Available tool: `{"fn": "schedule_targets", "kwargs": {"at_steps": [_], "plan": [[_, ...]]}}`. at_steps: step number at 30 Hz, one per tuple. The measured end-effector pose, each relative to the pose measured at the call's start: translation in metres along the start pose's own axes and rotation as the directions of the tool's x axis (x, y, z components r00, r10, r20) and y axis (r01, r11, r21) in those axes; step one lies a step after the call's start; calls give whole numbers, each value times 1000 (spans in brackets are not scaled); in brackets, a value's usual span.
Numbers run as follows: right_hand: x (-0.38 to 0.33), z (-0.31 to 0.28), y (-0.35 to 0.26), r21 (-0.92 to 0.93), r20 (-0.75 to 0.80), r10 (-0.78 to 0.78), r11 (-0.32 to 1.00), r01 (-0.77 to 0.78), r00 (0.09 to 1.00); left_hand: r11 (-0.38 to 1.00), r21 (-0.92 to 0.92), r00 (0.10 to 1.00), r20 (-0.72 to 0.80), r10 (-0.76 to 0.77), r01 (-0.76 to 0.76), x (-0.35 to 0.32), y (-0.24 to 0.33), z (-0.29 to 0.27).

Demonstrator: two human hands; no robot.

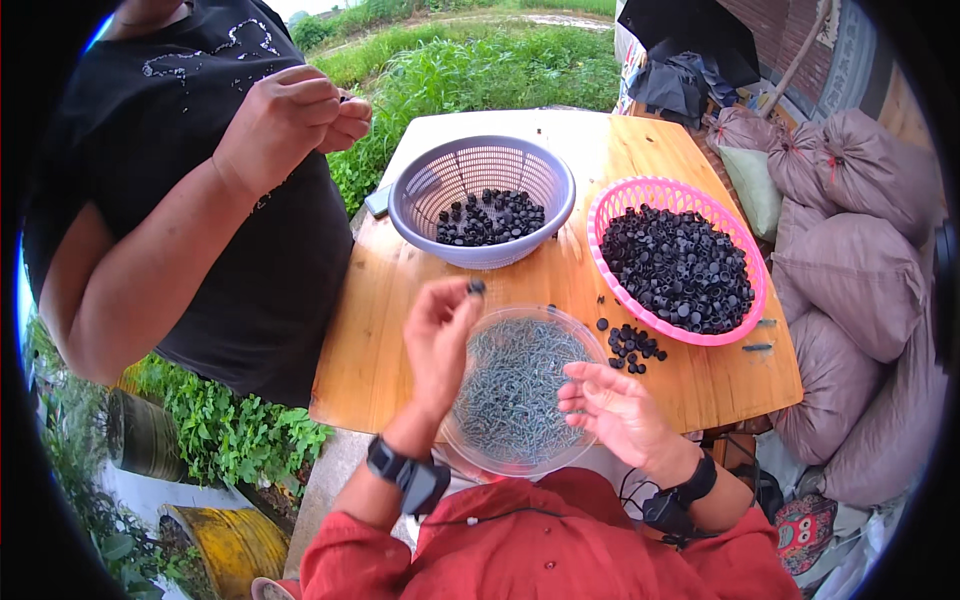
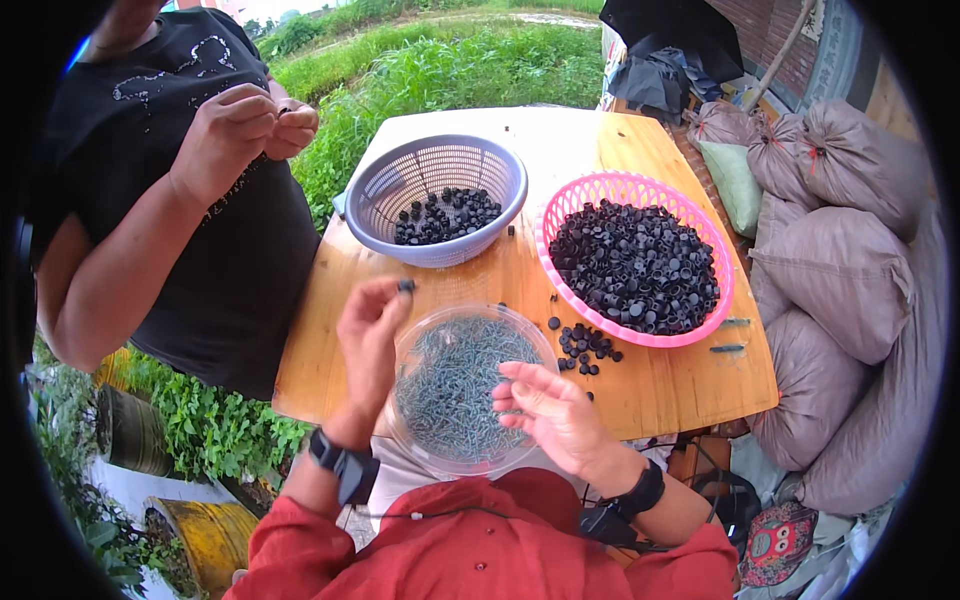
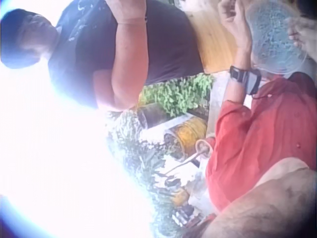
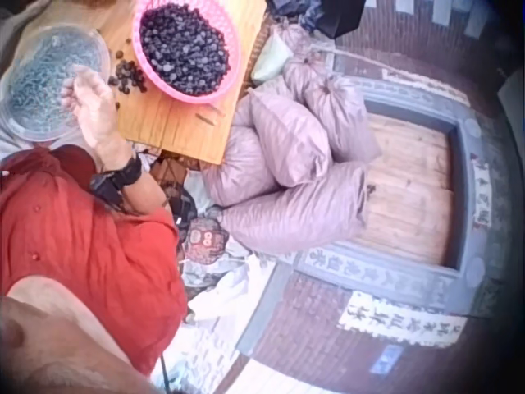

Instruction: The person picks up a black plastic cap and a metal screw, fits the screw into the cap, and places the assembled piece into a purple basket, repeating the process.

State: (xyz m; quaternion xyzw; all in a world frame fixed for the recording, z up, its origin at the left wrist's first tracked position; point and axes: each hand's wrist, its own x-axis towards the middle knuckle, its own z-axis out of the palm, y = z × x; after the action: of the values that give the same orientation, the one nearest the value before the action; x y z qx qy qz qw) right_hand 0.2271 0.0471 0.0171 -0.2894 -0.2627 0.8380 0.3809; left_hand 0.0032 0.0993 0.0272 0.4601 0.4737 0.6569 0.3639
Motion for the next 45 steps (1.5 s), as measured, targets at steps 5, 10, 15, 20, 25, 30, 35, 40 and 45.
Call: {"fn": "schedule_targets", "kwargs": {"at_steps": [5, 10, 15, 20, 25, 30, 35, 40, 45], "plan": [[-8, -17, -15, -499, -93, -390, 815, 296, 916, 931, 305, 965, -102, 240, -199, 80, -35, -4], [-14, -38, -28, -970, 38, -680, 152, 192, 732, 901, 403, 972, -92, 214, -160, 98, -45, -10], [-17, -52, -28, -977, 187, -669, -201, 67, 720, 946, 323, 998, -29, 53, -41, 50, -2, 6], [0, -43, -28, -963, 188, -621, -270, 18, 761, 936, 345, 944, 325, -55, -65, -5, 5, 2], [16, -59, -23, -934, 71, -574, -325, -147, 816, 923, 353, 865, 500, -47, -154, -37, 15, 14], [10, -47, -23, -970, 177, -609, -240, 33, 773, 941, 158, 758, 560, -334, 298, -57, -9, 15], [-2, -9, -8, -897, 381, -623, -70, 437, 683, 692, 12, 510, 666, -544, 722, -60, -1, 28], [7, 6, 1, -868, 404, -585, -2, 496, 704, 658, -41, 516, 659, -548, 752, -67, -15, 4], [33, -6, 1, -889, 453, -519, -204, 410, 724, 682, -231, 710, 378, -594, 694, -70, -16, -33]]}}
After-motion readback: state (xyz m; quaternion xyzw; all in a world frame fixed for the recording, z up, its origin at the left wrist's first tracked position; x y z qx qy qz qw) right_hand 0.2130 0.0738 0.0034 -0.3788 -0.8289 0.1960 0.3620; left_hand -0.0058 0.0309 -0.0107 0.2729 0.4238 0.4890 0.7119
